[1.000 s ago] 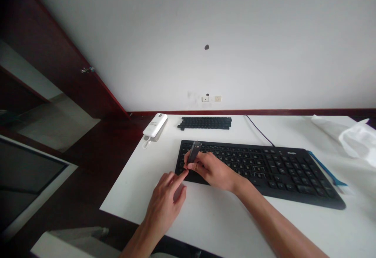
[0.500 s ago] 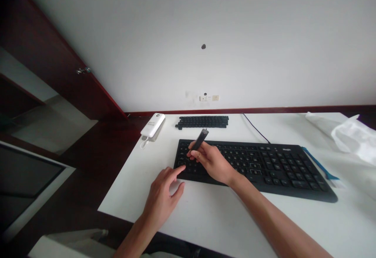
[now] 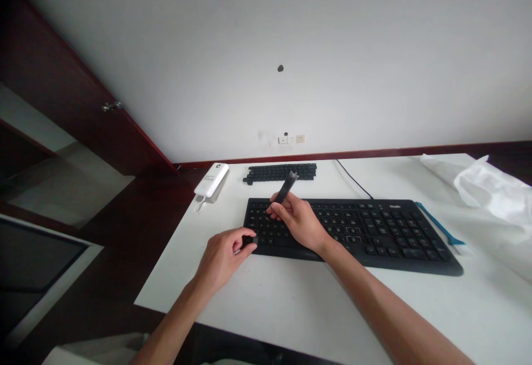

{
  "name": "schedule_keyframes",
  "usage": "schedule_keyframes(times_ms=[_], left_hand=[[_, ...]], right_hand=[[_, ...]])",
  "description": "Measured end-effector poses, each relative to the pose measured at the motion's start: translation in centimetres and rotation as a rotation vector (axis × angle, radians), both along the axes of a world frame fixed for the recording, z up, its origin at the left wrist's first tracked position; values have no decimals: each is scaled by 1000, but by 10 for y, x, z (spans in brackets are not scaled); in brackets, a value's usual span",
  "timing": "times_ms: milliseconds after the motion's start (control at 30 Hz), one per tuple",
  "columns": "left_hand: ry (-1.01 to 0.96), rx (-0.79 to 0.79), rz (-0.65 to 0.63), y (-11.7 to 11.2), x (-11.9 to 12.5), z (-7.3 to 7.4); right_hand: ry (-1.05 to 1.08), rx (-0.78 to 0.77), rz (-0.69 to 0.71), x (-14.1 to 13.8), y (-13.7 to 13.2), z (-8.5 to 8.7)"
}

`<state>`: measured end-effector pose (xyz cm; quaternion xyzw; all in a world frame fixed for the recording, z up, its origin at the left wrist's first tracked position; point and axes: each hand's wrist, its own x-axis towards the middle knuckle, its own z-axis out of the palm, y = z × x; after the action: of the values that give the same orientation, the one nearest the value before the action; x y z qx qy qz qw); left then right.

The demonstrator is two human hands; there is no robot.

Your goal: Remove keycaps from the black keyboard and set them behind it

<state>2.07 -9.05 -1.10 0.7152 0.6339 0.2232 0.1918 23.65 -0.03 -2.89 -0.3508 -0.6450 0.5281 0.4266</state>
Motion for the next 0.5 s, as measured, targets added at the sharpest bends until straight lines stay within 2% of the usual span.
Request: schedule_keyframes(times_ms=[133, 267, 400, 500], left_hand=[[-2, -12, 4, 14, -8, 12], [-59, 84, 19, 51, -18, 20], [-68, 149, 13, 100, -20, 15], [-15, 134, 15, 130, -16, 8]], right_hand=[[-6, 1, -3, 2, 1, -2], [-7, 0, 3, 2, 1, -2], [-24, 5, -1, 1, 1, 0], [-35, 3, -1, 1, 1, 1]])
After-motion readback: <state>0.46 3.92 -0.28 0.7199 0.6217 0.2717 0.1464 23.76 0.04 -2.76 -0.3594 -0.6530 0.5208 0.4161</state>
